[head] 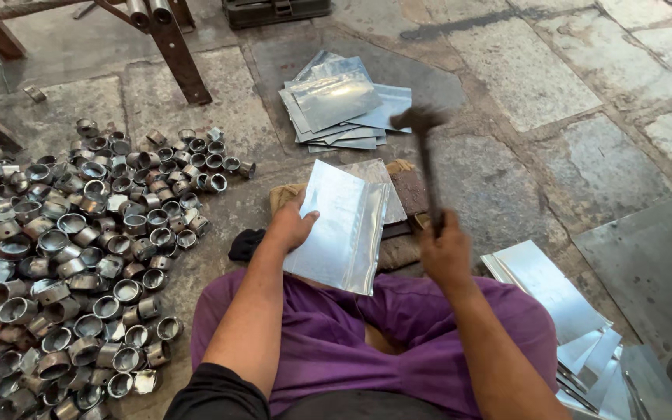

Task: The person sits on the floor and repeatedly hammers a rectangular metal sheet placed on a small anvil. They hold the sheet with one hand and strike it with a hammer in the other hand, occasionally repositioning the sheet.

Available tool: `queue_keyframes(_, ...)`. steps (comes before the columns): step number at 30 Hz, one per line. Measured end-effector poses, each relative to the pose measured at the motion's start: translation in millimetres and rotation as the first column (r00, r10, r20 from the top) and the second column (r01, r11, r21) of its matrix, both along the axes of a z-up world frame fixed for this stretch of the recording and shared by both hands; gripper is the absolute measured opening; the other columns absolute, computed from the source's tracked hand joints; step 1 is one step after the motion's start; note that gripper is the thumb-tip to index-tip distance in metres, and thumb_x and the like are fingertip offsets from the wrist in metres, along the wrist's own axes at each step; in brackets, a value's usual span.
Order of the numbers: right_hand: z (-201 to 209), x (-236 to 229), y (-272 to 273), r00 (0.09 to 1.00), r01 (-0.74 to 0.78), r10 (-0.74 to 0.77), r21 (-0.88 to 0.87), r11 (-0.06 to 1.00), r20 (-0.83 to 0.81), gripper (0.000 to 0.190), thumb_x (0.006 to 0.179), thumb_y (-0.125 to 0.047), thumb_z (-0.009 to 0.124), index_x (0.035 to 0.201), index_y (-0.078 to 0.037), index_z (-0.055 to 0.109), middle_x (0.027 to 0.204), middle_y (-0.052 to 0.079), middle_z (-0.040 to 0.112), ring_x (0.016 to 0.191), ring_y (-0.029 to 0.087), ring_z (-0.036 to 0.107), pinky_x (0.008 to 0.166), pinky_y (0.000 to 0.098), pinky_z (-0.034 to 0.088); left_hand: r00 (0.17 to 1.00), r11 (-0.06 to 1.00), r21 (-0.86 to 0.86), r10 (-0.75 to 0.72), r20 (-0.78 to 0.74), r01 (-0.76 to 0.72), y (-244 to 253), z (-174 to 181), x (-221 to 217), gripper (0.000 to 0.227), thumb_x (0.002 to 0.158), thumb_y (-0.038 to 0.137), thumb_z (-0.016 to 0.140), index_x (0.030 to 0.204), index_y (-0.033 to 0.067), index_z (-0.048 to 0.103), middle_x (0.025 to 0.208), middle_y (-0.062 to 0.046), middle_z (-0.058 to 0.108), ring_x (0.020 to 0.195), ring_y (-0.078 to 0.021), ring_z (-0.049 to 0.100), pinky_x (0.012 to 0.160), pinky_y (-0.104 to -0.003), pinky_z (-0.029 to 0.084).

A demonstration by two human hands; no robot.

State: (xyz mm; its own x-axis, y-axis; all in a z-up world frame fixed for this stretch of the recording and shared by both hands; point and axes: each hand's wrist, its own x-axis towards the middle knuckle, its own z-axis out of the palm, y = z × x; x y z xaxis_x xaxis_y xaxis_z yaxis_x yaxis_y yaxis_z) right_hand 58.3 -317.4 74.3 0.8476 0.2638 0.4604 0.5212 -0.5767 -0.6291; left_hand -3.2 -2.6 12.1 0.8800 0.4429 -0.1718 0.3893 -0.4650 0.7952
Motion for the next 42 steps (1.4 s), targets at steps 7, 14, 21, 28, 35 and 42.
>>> queue_keyframes(7, 8, 10, -13, 0.978, -0.019, -0.061, 0.375, 0.927, 0.199, 0.019, 0.107, -0.012, 0.053, 0.108, 0.005, 0.047, 0.082, 0.017, 0.056, 0.061, 0.035, 0.055, 0.059, 0.0442, 0.047, 1.0, 0.999, -0.04, 0.008, 0.024, -0.007, 2, 5, 0, 0.073, 0.09, 0.028, 0.071, 0.155, 0.0111, 0.042, 0.137, -0.023, 0.063, 0.127, -0.0359, 0.062, 0.105, -0.039, 0.048)
queue_keyframes(14, -66, 29, 2, 0.977, -0.056, -0.015, -0.321, 0.945, -0.213, 0.039, 0.087, -0.011, 0.064, 0.123, 0.0, 0.056, 0.094, 0.034, 0.065, 0.087, 0.055, 0.062, 0.078, 0.0614, 0.048, 1.0, 1.0, 0.009, 0.002, 0.012, -0.002, 1, 2, 1, 0.065, 0.091, 0.028, 0.07, 0.151, 0.0138, 0.048, 0.131, -0.024, 0.066, 0.122, -0.0385, 0.063, 0.103, -0.042, 0.048)
queue_keyframes(21, 2, 19, 5, 0.967, 0.095, -0.078, 0.059, 0.994, -0.242, 0.024, 0.101, -0.019, 0.061, 0.114, -0.001, 0.053, 0.08, 0.028, 0.067, 0.076, 0.047, 0.07, 0.068, 0.0561, 0.05, 0.998, 0.999, 0.041, -0.015, -0.053, 0.018, 2, -1, -4, 0.064, 0.092, 0.03, 0.068, 0.151, 0.0149, 0.048, 0.129, -0.024, 0.068, 0.12, -0.0392, 0.065, 0.102, -0.042, 0.05)
queue_keyframes(28, -53, 25, -3, 0.995, -0.048, 0.03, -0.188, 0.981, -0.097, 0.03, 0.09, -0.01, 0.059, 0.118, -0.001, 0.052, 0.091, 0.032, 0.066, 0.082, 0.055, 0.063, 0.07, 0.0625, 0.048, 0.995, 0.999, 0.043, 0.019, -0.098, -0.015, 4, 6, 3, 0.07, 0.092, 0.032, 0.068, 0.156, 0.0216, 0.042, 0.132, -0.022, 0.066, 0.122, -0.0379, 0.064, 0.103, -0.042, 0.05)
queue_keyframes(35, -38, 14, -4, 0.995, -0.036, 0.029, -0.068, 0.997, -0.093, 0.033, 0.089, -0.011, 0.062, 0.121, -0.006, 0.052, 0.088, 0.031, 0.067, 0.082, 0.054, 0.064, 0.071, 0.0612, 0.048, 0.998, 0.996, 0.091, 0.02, -0.06, -0.014, 2, -4, 1, 0.063, 0.093, 0.033, 0.067, 0.152, 0.0239, 0.049, 0.132, -0.019, 0.067, 0.121, -0.0384, 0.065, 0.102, -0.043, 0.051)
queue_keyframes(42, -46, 19, -17, 0.986, 0.04, -0.043, -0.025, 0.999, -0.163, 0.027, 0.099, -0.012, 0.06, 0.123, -0.003, 0.05, 0.09, 0.033, 0.066, 0.089, 0.055, 0.063, 0.071, 0.0626, 0.046, 0.997, 0.997, 0.08, 0.019, -0.081, -0.013, -3, 13, 4, 0.065, 0.092, 0.032, 0.067, 0.153, 0.0238, 0.047, 0.133, -0.018, 0.066, 0.12, -0.0383, 0.064, 0.102, -0.043, 0.049)
